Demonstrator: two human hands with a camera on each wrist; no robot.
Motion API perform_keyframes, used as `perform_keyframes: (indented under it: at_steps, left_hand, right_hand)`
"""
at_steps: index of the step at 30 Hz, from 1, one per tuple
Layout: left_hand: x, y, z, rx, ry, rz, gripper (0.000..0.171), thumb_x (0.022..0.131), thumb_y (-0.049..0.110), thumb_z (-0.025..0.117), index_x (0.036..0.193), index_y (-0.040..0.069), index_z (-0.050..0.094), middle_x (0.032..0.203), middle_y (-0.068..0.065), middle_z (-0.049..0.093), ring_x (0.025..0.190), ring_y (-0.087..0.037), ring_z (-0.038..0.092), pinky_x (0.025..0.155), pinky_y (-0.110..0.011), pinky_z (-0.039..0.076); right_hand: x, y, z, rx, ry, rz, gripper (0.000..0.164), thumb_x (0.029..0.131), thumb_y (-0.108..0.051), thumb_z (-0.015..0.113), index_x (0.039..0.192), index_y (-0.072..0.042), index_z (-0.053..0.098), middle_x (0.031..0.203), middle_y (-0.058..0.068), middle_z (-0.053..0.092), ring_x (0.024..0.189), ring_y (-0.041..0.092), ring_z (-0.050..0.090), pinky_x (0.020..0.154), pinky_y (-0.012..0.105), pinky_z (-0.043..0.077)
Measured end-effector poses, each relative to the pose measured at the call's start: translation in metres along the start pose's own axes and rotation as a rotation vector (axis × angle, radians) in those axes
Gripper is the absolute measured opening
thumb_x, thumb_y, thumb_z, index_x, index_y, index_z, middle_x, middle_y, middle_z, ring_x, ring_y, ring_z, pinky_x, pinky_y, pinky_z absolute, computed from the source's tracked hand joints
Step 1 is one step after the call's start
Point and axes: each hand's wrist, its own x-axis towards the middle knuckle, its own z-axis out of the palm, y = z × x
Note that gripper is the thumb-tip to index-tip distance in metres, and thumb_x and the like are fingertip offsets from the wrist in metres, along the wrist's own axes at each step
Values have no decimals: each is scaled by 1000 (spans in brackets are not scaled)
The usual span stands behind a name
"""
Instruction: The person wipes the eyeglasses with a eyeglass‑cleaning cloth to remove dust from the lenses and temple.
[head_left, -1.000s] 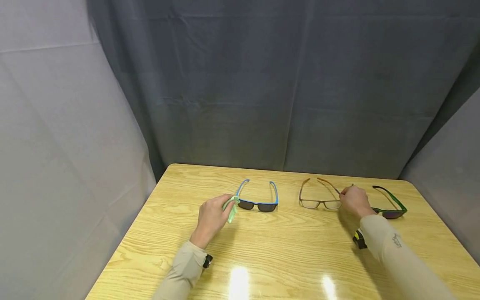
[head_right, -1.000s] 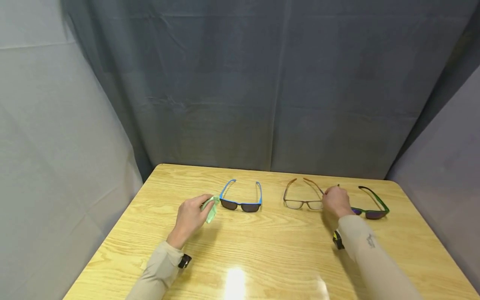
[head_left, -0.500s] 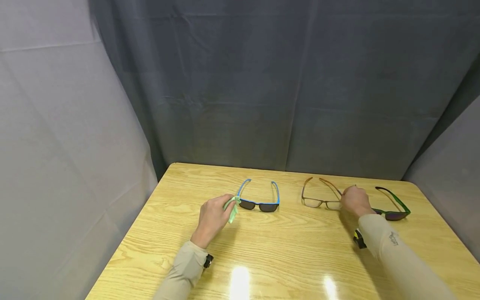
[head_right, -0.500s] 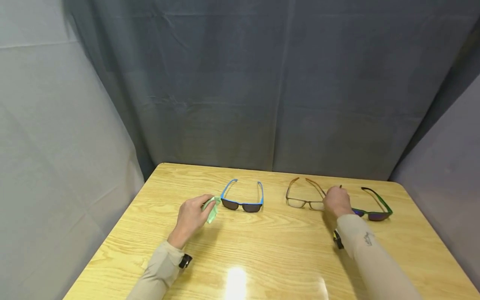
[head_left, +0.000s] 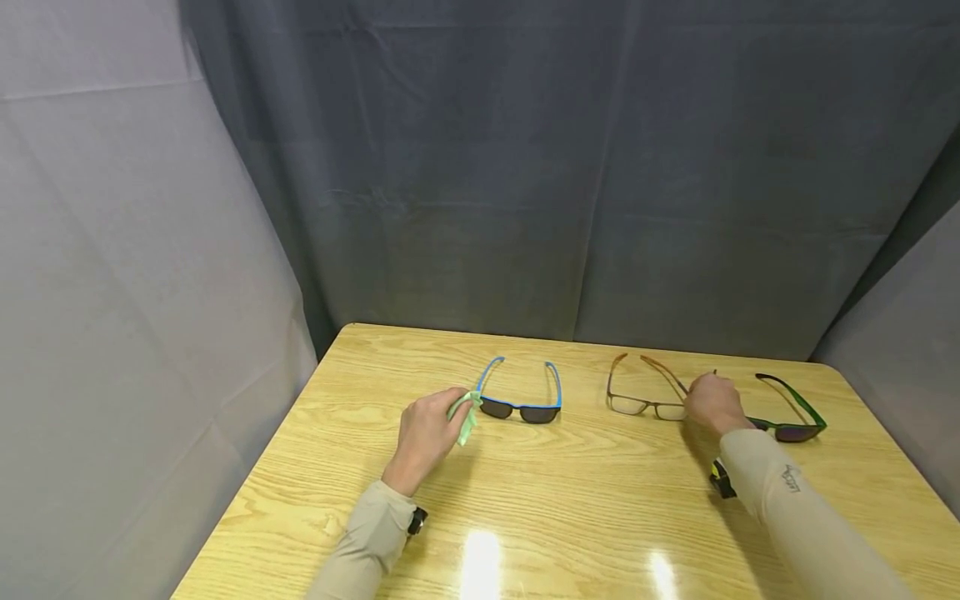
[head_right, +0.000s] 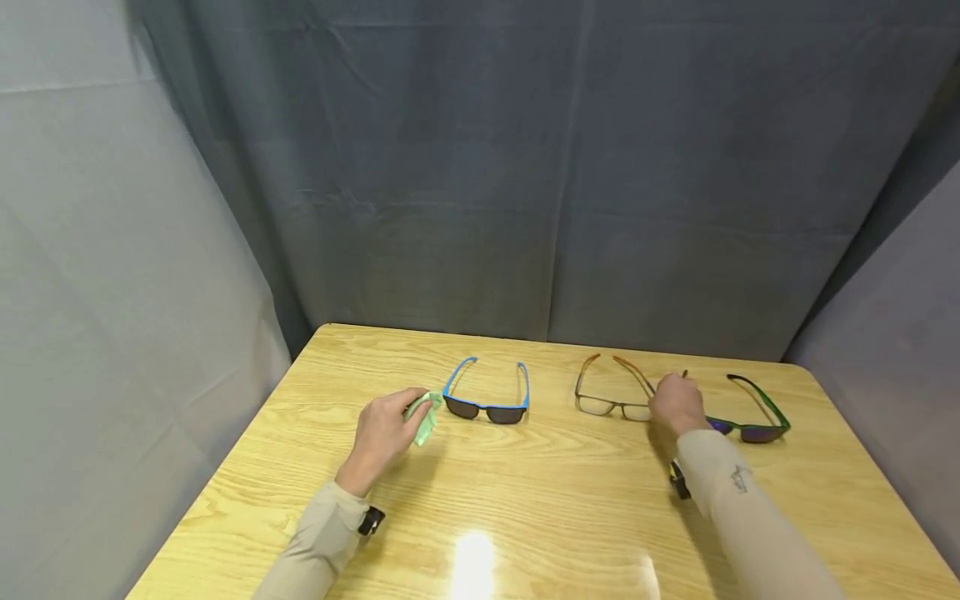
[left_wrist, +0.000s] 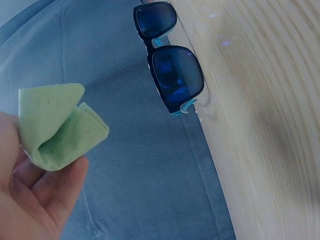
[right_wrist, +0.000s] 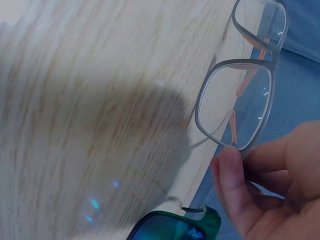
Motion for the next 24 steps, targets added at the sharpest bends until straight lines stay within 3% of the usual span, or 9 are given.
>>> perform_keyframes:
  at_steps: [9, 12, 15, 17, 24]
  left_hand:
    - [2, 1, 0, 20, 5, -5, 10, 86, 20, 71, 94, 15, 73, 83, 4, 71, 60, -8, 63, 47, -24, 47]
    - [1, 1, 1, 11, 13, -11, 10, 86, 19, 71, 94, 14, 73, 82, 3, 71, 59, -8, 62, 47, -23, 46]
    - [2, 1, 0, -5, 28, -24, 10, 86, 18, 71, 95, 13, 73, 83, 1, 72, 60, -8, 63, 48, -22, 47]
    - [3, 1, 1, -12, 31, -32, 10, 87, 18, 70, 95, 13, 73, 84, 1, 72, 61, -8, 64, 48, -22, 47]
    - [3, 3, 3, -39, 21, -56, 11, 88, 19, 68, 95, 12, 72, 82, 0, 71, 58, -8, 61, 47, -20, 44]
  right_hand:
    - [-1, 0, 0, 11, 3, -1, 24, 85, 0, 42, 66, -2, 57, 65, 11, 56, 59, 28, 52, 50, 38, 42]
    - [-4, -4, -1, -13, 54, -46, 25, 88, -3, 40, 83, 9, 61, 81, 26, 62, 73, 42, 59, 61, 48, 49]
    - [-6, -11, -2, -35, 130, -107, 33, 91, -6, 40, 106, 19, 56, 104, 37, 56, 92, 53, 54, 75, 59, 47]
    - [-9, -19, -2, -49, 173, -139, 36, 92, -6, 42, 114, 21, 52, 109, 40, 52, 96, 55, 51, 79, 61, 44]
    - [-20, -56, 7, -70, 329, -296, 25, 88, -1, 58, 106, 16, 59, 97, 32, 58, 83, 44, 59, 67, 53, 51]
